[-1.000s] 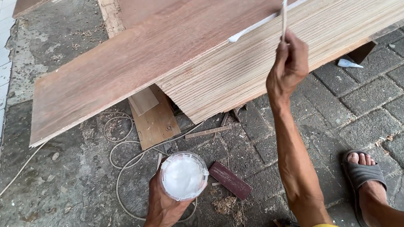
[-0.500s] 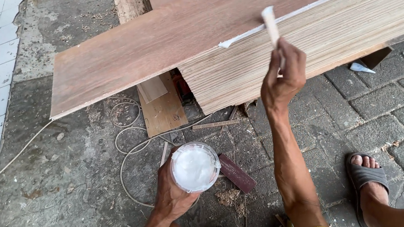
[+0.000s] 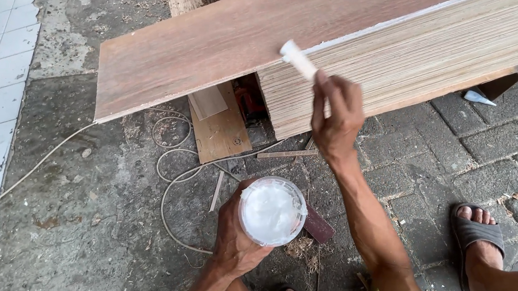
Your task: Applying white putty or wood filler to the edges of several long wooden boards using a small wooden stick to prepare them for finishing.
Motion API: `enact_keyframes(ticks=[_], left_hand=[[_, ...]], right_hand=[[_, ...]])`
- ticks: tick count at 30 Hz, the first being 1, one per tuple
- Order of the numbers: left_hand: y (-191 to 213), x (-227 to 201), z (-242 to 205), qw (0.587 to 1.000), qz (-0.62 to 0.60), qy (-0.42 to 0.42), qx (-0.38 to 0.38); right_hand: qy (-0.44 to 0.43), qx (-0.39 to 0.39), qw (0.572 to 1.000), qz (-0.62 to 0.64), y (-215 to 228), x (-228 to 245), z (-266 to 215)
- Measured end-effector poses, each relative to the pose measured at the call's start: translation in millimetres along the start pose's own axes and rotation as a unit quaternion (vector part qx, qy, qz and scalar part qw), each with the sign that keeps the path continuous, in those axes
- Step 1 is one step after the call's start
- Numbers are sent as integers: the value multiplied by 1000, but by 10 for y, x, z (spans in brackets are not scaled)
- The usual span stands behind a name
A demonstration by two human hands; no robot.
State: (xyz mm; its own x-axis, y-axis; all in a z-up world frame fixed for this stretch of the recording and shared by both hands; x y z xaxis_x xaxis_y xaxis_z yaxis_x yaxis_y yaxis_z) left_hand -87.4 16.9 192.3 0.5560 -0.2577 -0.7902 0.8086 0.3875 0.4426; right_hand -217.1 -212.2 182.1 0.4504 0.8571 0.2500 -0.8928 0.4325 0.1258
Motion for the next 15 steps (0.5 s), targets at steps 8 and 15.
enact_keyframes(ticks=[8, 15], left_hand=[[63, -241, -12, 999, -30, -16, 3], [181, -364, -24, 998, -35, -53, 18]], right_hand=[[-118, -80, 969, 204, -246, -174, -161], [22, 73, 980, 183, -519, 551, -343]])
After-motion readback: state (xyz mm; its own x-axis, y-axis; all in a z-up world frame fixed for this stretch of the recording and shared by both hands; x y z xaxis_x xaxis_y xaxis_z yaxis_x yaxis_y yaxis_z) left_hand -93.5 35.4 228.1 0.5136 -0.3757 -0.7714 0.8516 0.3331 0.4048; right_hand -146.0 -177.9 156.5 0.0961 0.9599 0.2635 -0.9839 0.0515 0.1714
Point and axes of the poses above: each hand's wrist, its own z-axis towards the middle knuckle, its own y-axis out of the back of the hand, x = y × z, the point moved 5 cm from there along z, towards the middle knuckle, and after that the axes turned 1 degree about z, right-handed, at the moved point
